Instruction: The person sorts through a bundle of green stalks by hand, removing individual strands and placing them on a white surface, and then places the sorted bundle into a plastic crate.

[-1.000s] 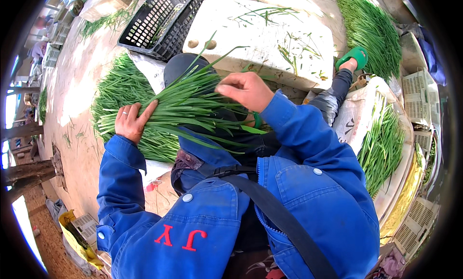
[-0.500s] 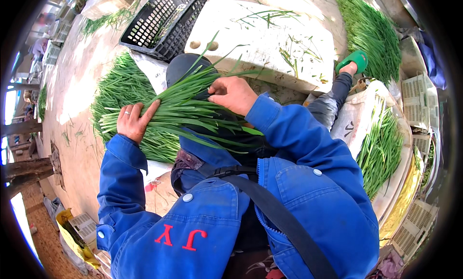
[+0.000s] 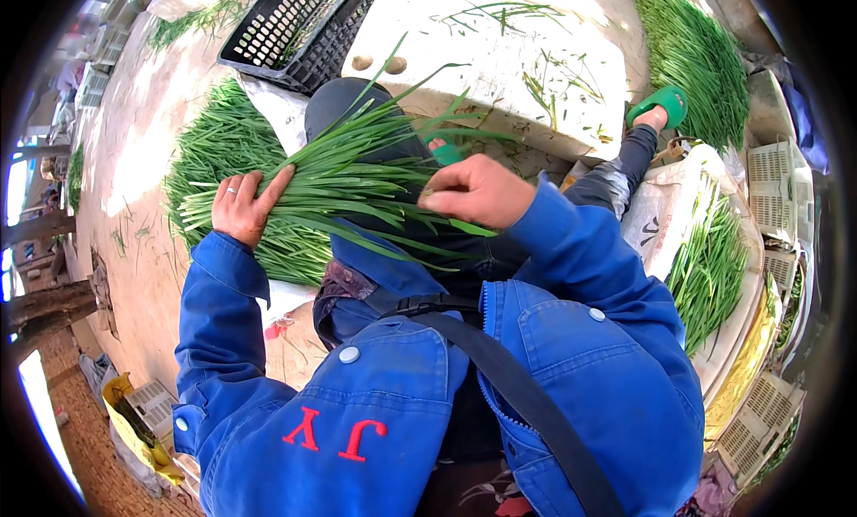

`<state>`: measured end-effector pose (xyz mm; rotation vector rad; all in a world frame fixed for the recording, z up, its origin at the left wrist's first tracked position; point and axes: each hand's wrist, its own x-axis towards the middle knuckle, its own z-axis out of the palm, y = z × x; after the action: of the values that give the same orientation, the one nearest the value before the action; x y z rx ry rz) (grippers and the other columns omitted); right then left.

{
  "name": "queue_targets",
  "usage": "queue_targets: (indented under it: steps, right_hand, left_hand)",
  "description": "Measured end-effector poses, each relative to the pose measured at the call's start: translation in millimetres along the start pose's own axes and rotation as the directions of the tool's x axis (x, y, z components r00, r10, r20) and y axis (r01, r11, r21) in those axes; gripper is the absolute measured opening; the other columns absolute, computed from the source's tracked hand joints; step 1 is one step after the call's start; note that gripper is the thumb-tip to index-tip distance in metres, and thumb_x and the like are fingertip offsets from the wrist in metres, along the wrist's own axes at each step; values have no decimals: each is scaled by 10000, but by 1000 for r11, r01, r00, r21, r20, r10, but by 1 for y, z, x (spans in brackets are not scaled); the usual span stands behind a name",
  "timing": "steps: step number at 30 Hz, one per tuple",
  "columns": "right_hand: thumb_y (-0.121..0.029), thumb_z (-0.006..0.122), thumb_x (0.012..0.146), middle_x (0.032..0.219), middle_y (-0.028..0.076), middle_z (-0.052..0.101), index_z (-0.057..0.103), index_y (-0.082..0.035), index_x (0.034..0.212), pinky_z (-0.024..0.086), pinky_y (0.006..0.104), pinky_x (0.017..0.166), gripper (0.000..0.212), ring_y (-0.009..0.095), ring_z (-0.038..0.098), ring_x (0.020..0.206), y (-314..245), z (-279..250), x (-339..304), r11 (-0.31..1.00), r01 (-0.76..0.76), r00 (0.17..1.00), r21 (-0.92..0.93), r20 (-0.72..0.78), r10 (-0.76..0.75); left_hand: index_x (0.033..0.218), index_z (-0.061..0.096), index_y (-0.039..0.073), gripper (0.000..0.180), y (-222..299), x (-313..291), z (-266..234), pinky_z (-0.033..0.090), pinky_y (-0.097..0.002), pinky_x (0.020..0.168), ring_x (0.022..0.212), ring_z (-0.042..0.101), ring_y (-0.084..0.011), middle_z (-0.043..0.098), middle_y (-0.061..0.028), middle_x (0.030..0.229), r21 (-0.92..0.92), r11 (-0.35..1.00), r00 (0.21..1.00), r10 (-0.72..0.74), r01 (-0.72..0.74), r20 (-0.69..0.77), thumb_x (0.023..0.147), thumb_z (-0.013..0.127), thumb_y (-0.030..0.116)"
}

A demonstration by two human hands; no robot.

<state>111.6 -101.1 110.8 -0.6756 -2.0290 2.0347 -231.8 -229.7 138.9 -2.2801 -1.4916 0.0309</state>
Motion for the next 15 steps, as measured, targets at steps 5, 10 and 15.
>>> queue_targets:
  steps: [5, 10, 15]
  right_hand:
    - [-118, 679, 759, 804, 87, 600, 657, -11, 903, 458, 288, 638, 181, 191, 580, 703, 23, 34, 9, 843, 271, 911, -464, -160, -381]
    - [-155, 645, 808, 785, 90, 622, 629, -13, 930, 468, 306, 659, 188, 188, 591, 719, 31, 37, 15, 944, 246, 932, -221, -214, -293]
    - [-158, 614, 876, 693, 22, 574, 619, -13, 927, 393, 198, 478, 154, 55, 514, 560, 13, -8, -16, 886, -43, 994, 462, -74, 86]
  left_hand:
    - [1279, 534, 252, 628, 0, 4, -2, 461, -347, 690, 742, 550, -228, 544, -73, 897, 35, 999, 1000, 8, -8, -11, 687, 558, 46]
    - [1267, 547, 251, 620, 0, 1, -2, 464, -344, 686, 747, 553, -225, 545, -72, 897, 48, 999, 1000, 16, -15, -25, 684, 555, 41]
    - [1262, 554, 254, 651, 1, 4, -6, 470, -346, 691, 749, 557, -231, 553, -73, 880, 12, 999, 999, -32, 33, -44, 661, 574, 5]
